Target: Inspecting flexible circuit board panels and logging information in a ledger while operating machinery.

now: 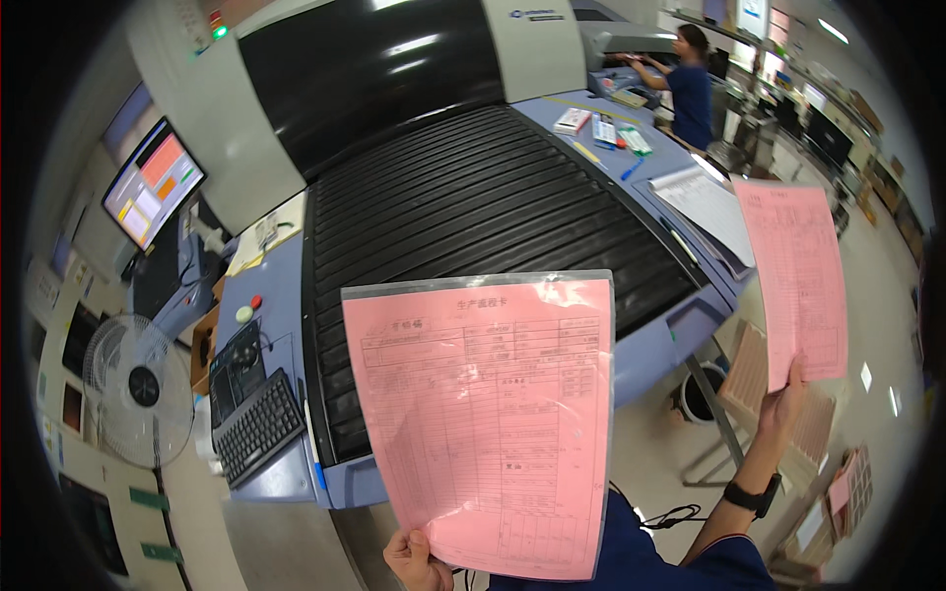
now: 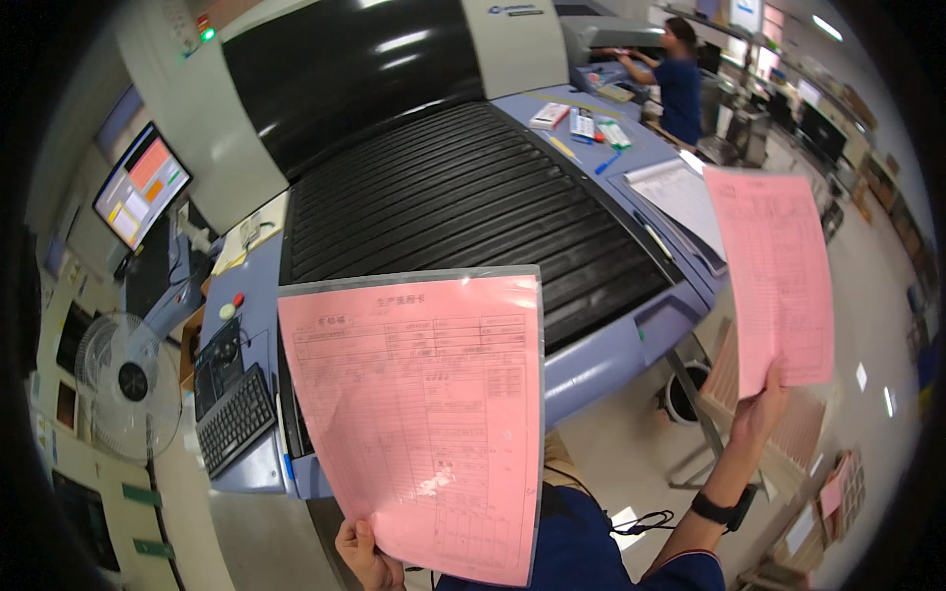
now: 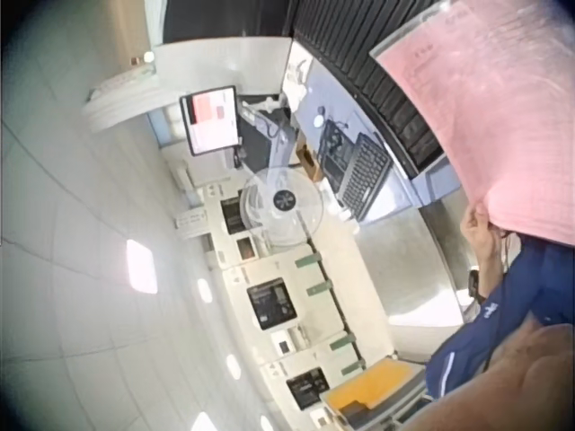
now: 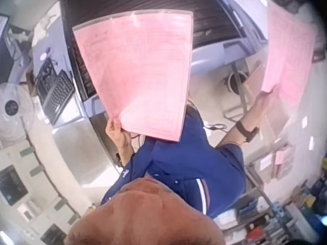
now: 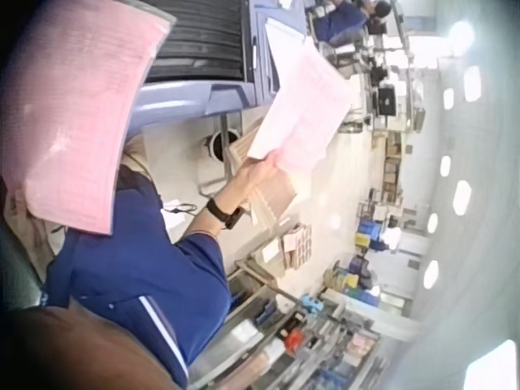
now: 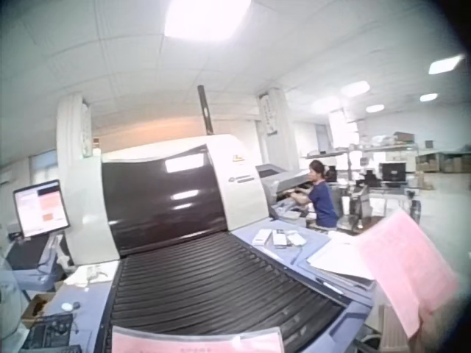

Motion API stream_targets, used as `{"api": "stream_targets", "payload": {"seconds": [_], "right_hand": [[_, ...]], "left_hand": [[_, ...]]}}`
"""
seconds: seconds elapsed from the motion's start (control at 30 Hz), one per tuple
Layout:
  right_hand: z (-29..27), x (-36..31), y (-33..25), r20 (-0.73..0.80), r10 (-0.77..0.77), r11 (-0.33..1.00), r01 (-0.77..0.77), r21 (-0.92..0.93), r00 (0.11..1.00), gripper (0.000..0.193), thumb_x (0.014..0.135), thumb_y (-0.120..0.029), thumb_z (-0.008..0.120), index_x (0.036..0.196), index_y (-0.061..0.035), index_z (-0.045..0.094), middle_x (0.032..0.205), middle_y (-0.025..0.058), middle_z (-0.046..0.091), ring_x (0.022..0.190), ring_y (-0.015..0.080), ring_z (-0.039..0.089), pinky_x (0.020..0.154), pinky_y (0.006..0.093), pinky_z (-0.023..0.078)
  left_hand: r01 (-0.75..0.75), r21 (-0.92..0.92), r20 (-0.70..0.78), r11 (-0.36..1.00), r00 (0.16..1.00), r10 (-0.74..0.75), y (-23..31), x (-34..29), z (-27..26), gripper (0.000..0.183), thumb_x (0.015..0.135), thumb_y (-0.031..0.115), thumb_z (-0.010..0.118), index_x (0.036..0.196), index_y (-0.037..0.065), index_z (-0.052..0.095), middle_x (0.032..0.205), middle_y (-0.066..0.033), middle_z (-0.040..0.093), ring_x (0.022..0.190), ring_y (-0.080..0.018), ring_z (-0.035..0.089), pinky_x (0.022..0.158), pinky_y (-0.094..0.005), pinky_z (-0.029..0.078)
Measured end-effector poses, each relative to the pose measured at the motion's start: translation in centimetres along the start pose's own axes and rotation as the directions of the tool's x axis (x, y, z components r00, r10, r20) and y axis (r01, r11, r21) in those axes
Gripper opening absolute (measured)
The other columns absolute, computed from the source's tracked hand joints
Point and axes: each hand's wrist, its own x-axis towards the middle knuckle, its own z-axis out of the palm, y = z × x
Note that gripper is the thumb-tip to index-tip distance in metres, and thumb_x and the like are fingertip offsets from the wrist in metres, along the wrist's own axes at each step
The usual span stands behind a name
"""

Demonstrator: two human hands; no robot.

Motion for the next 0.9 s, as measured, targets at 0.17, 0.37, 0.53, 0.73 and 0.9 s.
{"api": "stream_targets", "payload": {"seconds": [0.17, 0.37, 0.53, 0.73, 0.9], "right_hand": [[3.8, -13.9, -2.2, 0.163, 0.114, 0.991, -0.100, -0.091, 0.980, 0.046, 0.101, -0.017, 0.054, 0.141, 0.0018, 0.042, 0.131, 0.0130, 0.056, 0.116, 0.0221, 0.057, 0.100, 0.0370, 0.047], [5.6, -21.3, -0.3, 0.408, 0.230, 0.970, -0.175, -0.167, 0.884, 0.022, 0.093, -0.006, 0.066, 0.113, -0.0019, 0.059, 0.102, 0.0034, 0.064, 0.090, 0.0099, 0.058, 0.082, 0.0255, 0.046], [7.1, -22.0, 0.2, 0.401, 0.258, 0.963, -0.203, -0.175, 0.879, 0.023, 0.092, -0.008, 0.068, 0.113, -0.0017, 0.058, 0.101, 0.0036, 0.063, 0.089, 0.0105, 0.058, 0.082, 0.0259, 0.045], [5.3, -19.6, 2.1, 0.573, 0.177, 0.983, -0.118, -0.138, 0.801, 0.038, 0.098, -0.014, 0.061, 0.129, 0.0020, 0.047, 0.124, 0.0134, 0.059, 0.112, 0.0208, 0.057, 0.098, 0.0370, 0.045], [5.3, -18.6, 3.3, 0.497, 0.196, 0.981, -0.163, -0.108, 0.845, 0.030, 0.094, -0.013, 0.067, 0.118, 0.0005, 0.056, 0.109, 0.0071, 0.062, 0.098, 0.0143, 0.058, 0.092, 0.0320, 0.044]], "left_hand": [[-0.008, 0.116, -0.063, 0.993, 0.998, 0.015, 0.9, 0.5, 0.0, 0.023, 0.099, 0.007, 0.057, 0.116, -0.009, 0.059, 0.103, -0.0166, 0.068, 0.085, -0.0242, 0.068, 0.075, -0.0341, 0.057], [-0.082, 0.009, -0.128, 0.997, 0.988, 0.082, 1.2, 1.4, 2.6, 0.021, 0.099, 0.011, 0.057, 0.111, -0.006, 0.058, 0.089, -0.0106, 0.066, 0.065, -0.0154, 0.060, 0.055, -0.0257, 0.048], [-0.193, -0.023, -0.159, 0.981, 0.969, 0.187, 0.1, 1.5, 3.9, 0.019, 0.101, 0.018, 0.056, 0.103, -0.001, 0.059, 0.069, -0.0015, 0.060, 0.043, -0.0061, 0.046, 0.036, -0.0211, 0.032], [-0.227, -0.101, -0.173, 0.969, 0.963, 0.208, 0.2, 0.3, 6.4, 0.023, 0.100, 0.022, 0.058, 0.102, -0.001, 0.058, 0.071, -0.0042, 0.062, 0.045, -0.0062, 0.049, 0.037, -0.0198, 0.036], [-0.246, -0.045, -0.187, 0.968, 0.954, 0.233, 0.2, -0.4, 6.9, 0.024, 0.101, 0.023, 0.058, 0.101, -0.001, 0.057, 0.074, -0.0052, 0.062, 0.046, -0.0064, 0.049, 0.037, -0.0197, 0.036]]}}
